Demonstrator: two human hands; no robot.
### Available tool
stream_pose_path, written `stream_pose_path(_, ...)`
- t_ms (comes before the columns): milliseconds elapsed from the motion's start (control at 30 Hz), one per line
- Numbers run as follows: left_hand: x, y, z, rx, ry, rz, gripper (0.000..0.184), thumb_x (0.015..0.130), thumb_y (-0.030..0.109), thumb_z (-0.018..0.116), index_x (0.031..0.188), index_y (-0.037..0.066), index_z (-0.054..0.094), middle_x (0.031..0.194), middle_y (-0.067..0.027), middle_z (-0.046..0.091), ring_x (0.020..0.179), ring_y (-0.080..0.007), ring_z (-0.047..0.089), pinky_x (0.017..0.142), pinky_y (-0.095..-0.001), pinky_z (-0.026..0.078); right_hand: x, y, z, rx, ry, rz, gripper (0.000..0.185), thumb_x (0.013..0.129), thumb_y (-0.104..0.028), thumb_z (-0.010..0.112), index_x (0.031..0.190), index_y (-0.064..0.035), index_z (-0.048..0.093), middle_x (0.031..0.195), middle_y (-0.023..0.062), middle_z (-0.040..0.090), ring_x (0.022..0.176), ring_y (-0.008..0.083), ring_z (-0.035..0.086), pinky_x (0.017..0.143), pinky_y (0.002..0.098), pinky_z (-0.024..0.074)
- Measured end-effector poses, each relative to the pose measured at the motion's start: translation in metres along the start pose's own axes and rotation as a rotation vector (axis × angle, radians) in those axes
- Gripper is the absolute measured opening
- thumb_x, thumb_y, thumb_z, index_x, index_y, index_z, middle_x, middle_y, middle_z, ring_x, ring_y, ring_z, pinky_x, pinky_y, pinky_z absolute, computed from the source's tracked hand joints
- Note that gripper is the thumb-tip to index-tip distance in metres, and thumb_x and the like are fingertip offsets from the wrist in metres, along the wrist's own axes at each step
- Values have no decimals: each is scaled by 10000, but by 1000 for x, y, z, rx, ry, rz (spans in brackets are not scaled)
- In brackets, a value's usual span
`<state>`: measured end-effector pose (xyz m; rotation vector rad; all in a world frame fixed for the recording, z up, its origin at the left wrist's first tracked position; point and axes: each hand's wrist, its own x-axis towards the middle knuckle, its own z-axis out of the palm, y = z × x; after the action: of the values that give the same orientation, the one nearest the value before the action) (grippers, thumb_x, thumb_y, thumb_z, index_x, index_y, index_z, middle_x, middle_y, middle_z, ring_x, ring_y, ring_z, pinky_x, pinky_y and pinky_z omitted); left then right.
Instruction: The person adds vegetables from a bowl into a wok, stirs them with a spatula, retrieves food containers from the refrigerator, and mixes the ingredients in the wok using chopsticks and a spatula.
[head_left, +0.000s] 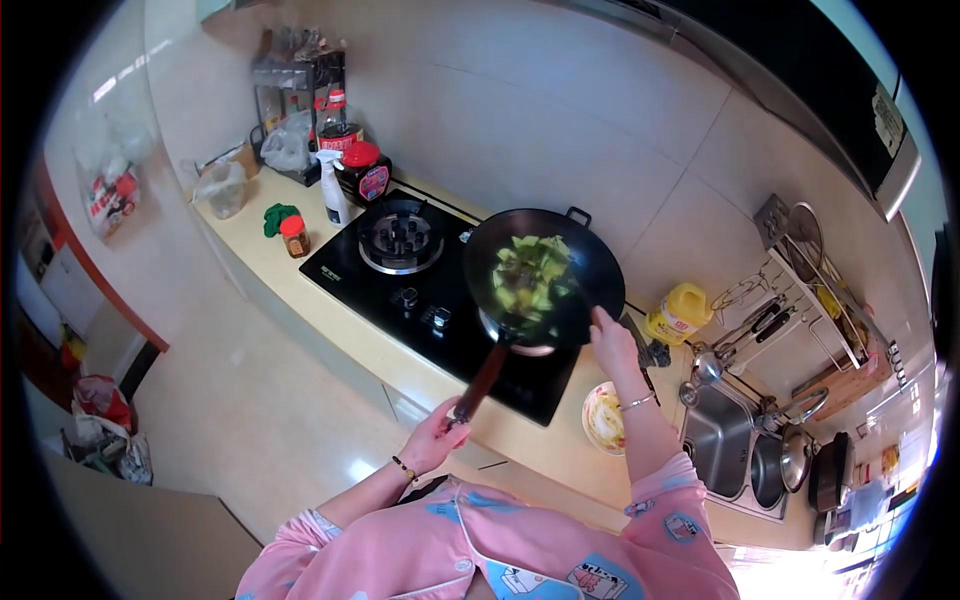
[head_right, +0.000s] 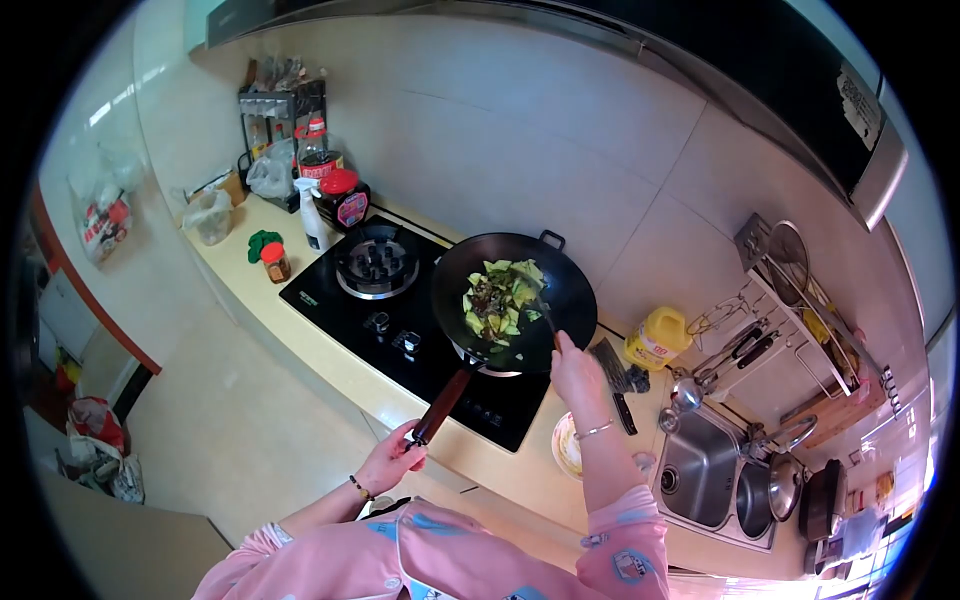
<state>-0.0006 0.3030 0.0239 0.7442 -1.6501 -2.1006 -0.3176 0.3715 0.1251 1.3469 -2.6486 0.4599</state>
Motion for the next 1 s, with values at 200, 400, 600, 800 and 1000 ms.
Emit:
stream_pose_path(200,1,0,0,21,1,5,546,863,112,556,1337,52,293,773,-42,546,701,-90,537,649,-215,461,-36,-24,-5,-176,-143,-219,392,848,-207,502,1233,-149,459,694,183,589,650,343,596,578,441,480)
stream_pose_path(400,-1,5,-2,22,-6,-1,544,862,114,560,1335,57,299,772,-38,547,699,-87,529,650,-212,455,-84,-8,-60,-388,-178,-321,441,803,-96,493,1236,-167,457,714,152,562,591,309,594,527,392,474)
stream_pose_path(600,-1,2,-2,1,-10,-2,539,868,107,551,1339,69,293,767,-33,543,693,-89,523,657,-224,457,-63,3,-50,-498,-201,-260,492,781,-77,506,1260,-159,433,726,152,574,627,272,623,523,351,490)
stream_pose_path(800,1,-1,-1,49,-9,4,539,867,112,554,1338,67,296,777,-38,545,696,-90,529,658,-222,457,-15,9,-1,-238,-126,-126,449,800,-159,525,1244,-169,455,742,186,603,700,316,618,592,408,487)
stream_pose_path(1000,-1,3,-1,19,9,-10,524,869,101,548,1333,77,307,761,-35,550,696,-93,536,663,-230,464,-72,-6,-104,-152,-194,-108,333,823,-228,521,1155,-201,529,775,163,611,729,347,592,637,432,465)
